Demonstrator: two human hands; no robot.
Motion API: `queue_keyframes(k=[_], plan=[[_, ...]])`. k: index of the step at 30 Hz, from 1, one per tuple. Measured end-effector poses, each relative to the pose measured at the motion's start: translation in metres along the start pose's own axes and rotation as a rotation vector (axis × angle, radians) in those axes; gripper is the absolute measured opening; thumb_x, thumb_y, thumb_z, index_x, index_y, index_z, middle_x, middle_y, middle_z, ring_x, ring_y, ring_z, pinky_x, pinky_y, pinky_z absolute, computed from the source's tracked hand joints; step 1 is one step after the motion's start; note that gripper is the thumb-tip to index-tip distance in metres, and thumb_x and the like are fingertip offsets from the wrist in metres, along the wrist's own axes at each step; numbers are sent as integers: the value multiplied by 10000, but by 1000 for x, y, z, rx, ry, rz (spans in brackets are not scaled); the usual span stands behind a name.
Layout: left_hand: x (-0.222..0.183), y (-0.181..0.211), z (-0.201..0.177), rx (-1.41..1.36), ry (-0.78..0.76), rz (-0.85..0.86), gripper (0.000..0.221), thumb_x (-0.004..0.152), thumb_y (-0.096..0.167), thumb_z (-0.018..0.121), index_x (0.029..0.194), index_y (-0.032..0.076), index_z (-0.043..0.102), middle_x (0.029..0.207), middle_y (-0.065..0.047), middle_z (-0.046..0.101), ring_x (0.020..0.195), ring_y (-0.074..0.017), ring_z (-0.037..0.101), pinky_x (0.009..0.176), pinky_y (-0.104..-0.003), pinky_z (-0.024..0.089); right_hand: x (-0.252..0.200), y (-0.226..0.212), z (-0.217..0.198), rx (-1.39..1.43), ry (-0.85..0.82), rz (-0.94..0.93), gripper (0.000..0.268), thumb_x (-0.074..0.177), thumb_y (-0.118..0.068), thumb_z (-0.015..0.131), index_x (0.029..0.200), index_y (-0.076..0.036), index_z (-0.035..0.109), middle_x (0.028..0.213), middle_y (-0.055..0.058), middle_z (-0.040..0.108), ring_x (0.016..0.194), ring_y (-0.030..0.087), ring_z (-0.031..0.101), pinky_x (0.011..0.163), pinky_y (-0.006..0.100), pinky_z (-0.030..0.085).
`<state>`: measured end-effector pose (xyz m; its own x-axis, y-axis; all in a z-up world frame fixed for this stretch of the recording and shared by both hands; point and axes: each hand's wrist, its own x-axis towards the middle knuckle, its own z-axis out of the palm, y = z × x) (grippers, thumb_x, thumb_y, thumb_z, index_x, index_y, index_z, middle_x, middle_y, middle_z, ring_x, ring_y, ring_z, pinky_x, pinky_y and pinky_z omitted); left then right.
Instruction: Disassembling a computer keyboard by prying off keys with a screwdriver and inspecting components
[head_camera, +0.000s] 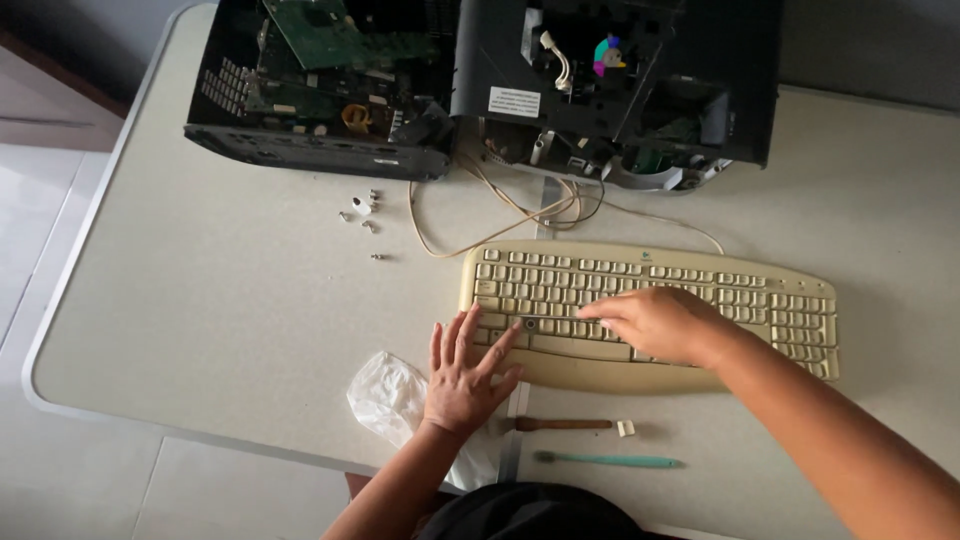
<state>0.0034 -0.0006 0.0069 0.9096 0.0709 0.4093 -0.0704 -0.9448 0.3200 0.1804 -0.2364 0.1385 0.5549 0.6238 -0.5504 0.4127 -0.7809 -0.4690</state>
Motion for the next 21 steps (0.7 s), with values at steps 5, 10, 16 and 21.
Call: queue_keyframes(k=[5, 10, 16, 21], plan=[[-1, 0, 0, 19, 16, 15, 640, 819, 552, 701, 1435, 463, 553, 1528, -143, 456, 1370, -359, 488, 1127, -587, 353, -3, -8, 7, -150, -62, 85, 366, 1033, -319, 488, 1333, -405, 679, 1240, -45, 762, 777, 118, 691, 773, 288, 591], [-2, -1, 2, -5, 22, 1, 657, 805, 550, 712, 1436, 455, 557, 1533, -139, 455, 1383, -352, 477, 1141, -586, 338, -30, 6, 32, -148, 105, -16, 378, 1010, -237, 506, 1352, -313, 648, 1202, 39, 763, 1010, 269, 773, 847, 398, 630], [-4, -2, 5, 3, 45, -2, 705, 782, 579, 727, 1443, 402, 556, 1519, -133, 478, 1380, -333, 489, 1143, -569, 347, -50, 24, 61, -213, 293, -32, 366, 989, -238, 509, 1331, -327, 604, 1134, 9, 731, 945, 274, 766, 780, 400, 644], [-3, 0, 1, 6, 32, -2, 688, 813, 582, 704, 1454, 386, 547, 1514, -137, 475, 1373, -346, 489, 1142, -582, 336, -57, 15, 45, -181, 279, -23, 300, 965, -258, 551, 1217, -321, 701, 1038, 10, 771, 921, 286, 777, 771, 406, 639]])
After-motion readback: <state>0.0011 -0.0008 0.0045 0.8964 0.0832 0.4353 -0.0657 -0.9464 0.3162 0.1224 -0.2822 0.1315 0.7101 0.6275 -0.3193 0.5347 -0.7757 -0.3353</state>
